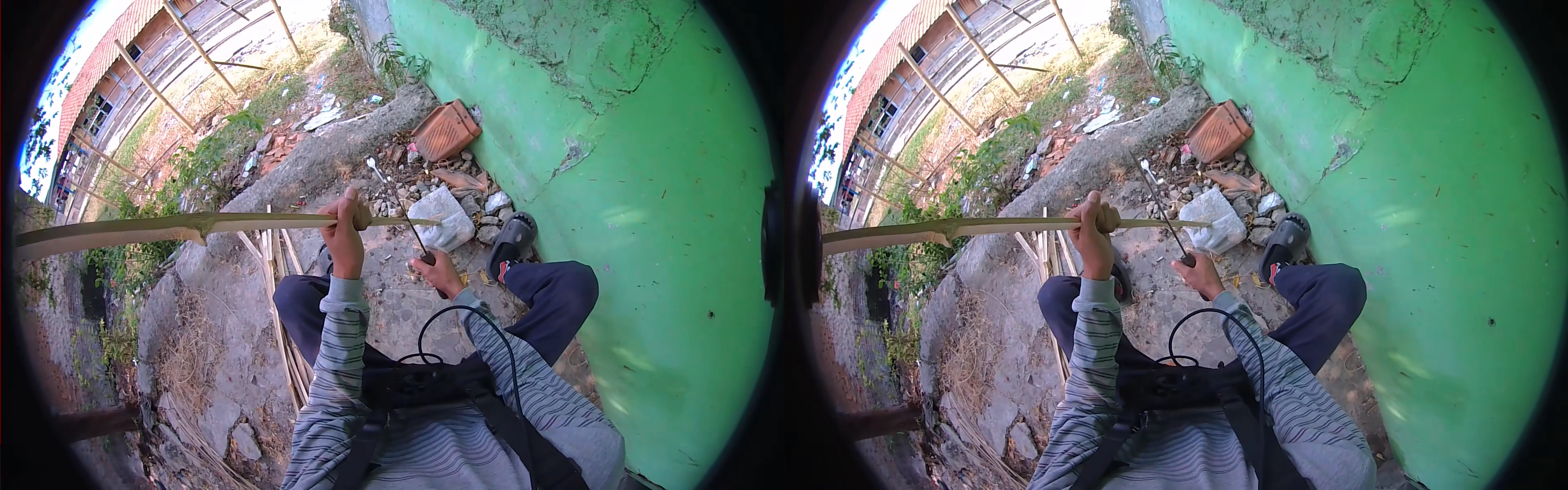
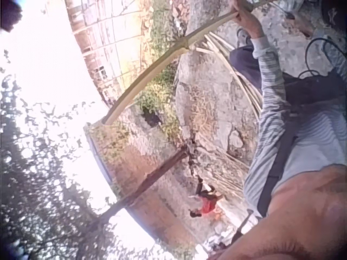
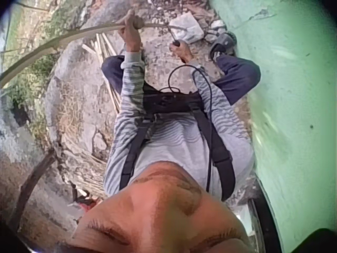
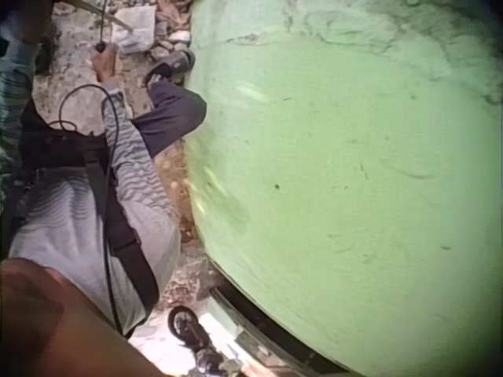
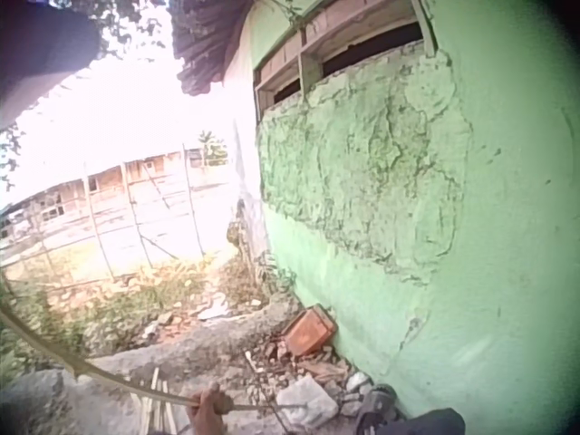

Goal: The person holds a bamboo strip, picks up a knife from the ground, and repeatedly scrapes the edge of the bamboo strip using the knife.

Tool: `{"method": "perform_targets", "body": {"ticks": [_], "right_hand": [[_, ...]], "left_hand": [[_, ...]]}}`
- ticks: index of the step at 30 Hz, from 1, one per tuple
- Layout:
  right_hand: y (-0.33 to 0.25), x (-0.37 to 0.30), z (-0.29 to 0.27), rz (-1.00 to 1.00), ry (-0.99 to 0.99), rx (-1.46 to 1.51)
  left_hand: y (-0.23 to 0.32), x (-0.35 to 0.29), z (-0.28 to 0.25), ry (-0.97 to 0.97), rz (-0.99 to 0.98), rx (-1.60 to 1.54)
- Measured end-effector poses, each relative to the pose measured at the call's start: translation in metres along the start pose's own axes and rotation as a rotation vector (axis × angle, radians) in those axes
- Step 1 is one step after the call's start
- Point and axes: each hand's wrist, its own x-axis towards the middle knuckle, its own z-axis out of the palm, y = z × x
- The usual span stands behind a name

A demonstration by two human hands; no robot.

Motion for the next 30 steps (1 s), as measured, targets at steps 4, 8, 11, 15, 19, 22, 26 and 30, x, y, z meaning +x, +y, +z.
{"method": "perform_targets", "body": {"ticks": [4, 8, 11, 15, 19, 22, 26, 30], "right_hand": [[0.02, 0.004, 0.004, -0.061, 0.148, -0.128], [0.014, 0.002, 0.016, -0.147, 0.2, -0.134], [0.008, 0.006, 0.018, -0.181, 0.147, -0.189], [0.079, 0.03, 0.008, -0.147, 0.212, -0.209], [0.173, 0.044, -0.036, 0.157, 0.324, -0.296], [0.159, 0.045, -0.018, 0.235, 0.211, -0.283], [0.16, 0.044, -0.016, 0.126, 0.305, -0.335], [0.141, 0.037, -0.007, 0.373, 0.095, 0.253]], "left_hand": [[0.0, 0.0, -0.001, -0.04, 0.008, -0.045], [0.001, -0.001, -0.01, -0.045, -0.004, -0.087], [0.004, -0.002, -0.018, -0.023, 0.025, -0.067], [0.001, 0.002, -0.017, -0.015, 0.032, -0.048], [-0.003, 0.005, -0.014, -0.091, -0.018, -0.137], [0.005, -0.003, -0.02, -0.028, 0.024, -0.063], [0.007, 0.004, -0.019, -0.006, 0.01, -0.08], [0.006, 0.007, -0.029, -0.04, 0.006, -0.055]]}}
